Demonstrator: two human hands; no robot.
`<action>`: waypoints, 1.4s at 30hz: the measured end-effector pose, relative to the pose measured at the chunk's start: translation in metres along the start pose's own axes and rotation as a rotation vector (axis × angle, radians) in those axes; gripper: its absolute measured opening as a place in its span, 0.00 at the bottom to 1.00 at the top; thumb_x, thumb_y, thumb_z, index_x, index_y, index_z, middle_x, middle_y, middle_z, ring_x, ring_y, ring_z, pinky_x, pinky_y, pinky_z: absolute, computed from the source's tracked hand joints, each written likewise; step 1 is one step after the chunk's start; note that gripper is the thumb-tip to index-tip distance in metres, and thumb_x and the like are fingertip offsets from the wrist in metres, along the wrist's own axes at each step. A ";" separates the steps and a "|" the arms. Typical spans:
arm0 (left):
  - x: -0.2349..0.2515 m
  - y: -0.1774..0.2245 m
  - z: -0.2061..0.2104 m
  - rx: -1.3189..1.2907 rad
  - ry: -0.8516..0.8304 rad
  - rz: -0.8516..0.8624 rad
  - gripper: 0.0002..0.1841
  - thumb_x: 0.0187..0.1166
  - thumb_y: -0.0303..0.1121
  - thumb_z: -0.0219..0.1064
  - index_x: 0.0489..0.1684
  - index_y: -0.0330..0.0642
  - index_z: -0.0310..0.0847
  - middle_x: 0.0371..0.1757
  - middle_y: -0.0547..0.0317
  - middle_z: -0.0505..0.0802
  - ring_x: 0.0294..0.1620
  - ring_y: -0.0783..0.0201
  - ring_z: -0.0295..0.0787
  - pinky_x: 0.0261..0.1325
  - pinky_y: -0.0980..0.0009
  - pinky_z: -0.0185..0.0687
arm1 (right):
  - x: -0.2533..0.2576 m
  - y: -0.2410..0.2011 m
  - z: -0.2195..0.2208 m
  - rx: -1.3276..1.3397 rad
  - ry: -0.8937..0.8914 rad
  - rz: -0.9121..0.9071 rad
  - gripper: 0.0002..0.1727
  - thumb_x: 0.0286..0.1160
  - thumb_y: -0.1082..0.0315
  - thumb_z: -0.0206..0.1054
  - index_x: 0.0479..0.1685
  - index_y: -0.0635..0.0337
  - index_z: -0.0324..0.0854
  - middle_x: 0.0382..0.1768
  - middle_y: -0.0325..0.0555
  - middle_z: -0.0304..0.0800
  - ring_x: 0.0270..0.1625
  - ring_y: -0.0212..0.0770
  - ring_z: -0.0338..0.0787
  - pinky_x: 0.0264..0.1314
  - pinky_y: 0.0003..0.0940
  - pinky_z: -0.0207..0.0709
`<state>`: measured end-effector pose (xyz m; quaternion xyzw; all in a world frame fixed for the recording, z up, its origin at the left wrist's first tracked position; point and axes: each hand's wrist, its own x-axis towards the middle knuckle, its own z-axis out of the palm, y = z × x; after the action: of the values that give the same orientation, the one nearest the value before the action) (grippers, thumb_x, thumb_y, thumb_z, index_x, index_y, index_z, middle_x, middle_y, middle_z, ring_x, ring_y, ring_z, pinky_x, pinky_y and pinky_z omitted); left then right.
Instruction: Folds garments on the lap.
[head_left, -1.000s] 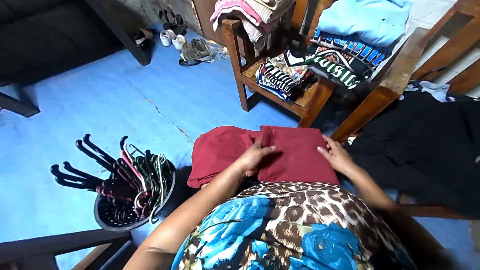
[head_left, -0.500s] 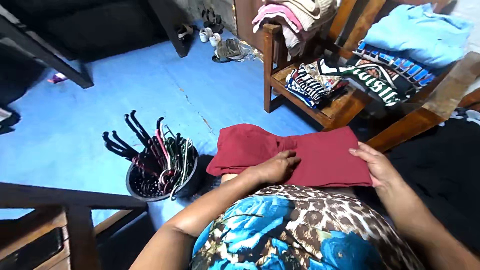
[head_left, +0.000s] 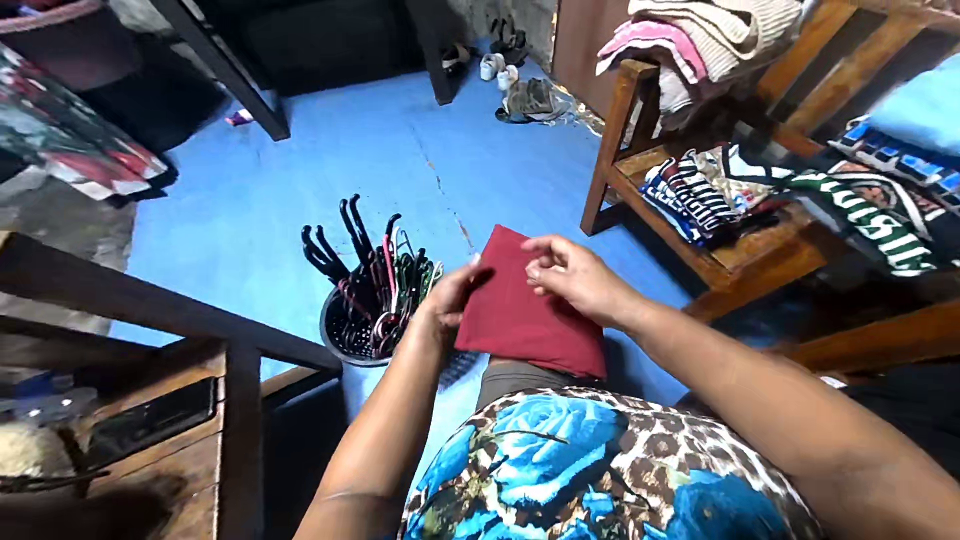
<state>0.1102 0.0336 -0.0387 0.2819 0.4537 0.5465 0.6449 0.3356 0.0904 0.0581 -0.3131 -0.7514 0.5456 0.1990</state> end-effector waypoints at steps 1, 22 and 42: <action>0.001 -0.005 -0.002 0.034 0.041 -0.012 0.18 0.94 0.44 0.46 0.63 0.46 0.76 0.41 0.57 0.95 0.37 0.65 0.94 0.39 0.67 0.93 | 0.003 0.014 -0.003 -0.151 0.034 -0.037 0.20 0.85 0.67 0.63 0.74 0.60 0.76 0.57 0.53 0.88 0.52 0.43 0.91 0.58 0.42 0.86; 0.045 -0.014 0.016 1.186 0.142 0.379 0.30 0.91 0.54 0.42 0.84 0.53 0.74 0.89 0.49 0.69 0.90 0.46 0.62 0.88 0.40 0.57 | 0.047 0.091 0.021 -0.750 -0.124 0.005 0.35 0.88 0.42 0.50 0.86 0.55 0.69 0.93 0.48 0.56 0.96 0.53 0.47 0.92 0.70 0.33; 0.042 -0.047 -0.019 0.789 0.331 0.248 0.30 0.94 0.40 0.39 0.88 0.26 0.55 0.87 0.26 0.65 0.88 0.45 0.62 0.90 0.53 0.54 | 0.013 0.074 -0.005 0.802 0.195 0.390 0.45 0.66 0.79 0.75 0.86 0.59 0.54 0.69 0.61 0.79 0.65 0.49 0.86 0.67 0.48 0.82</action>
<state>0.1136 0.0598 -0.0991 0.4674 0.6876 0.4424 0.3362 0.3480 0.1178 -0.0109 -0.3970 -0.3854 0.7887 0.2678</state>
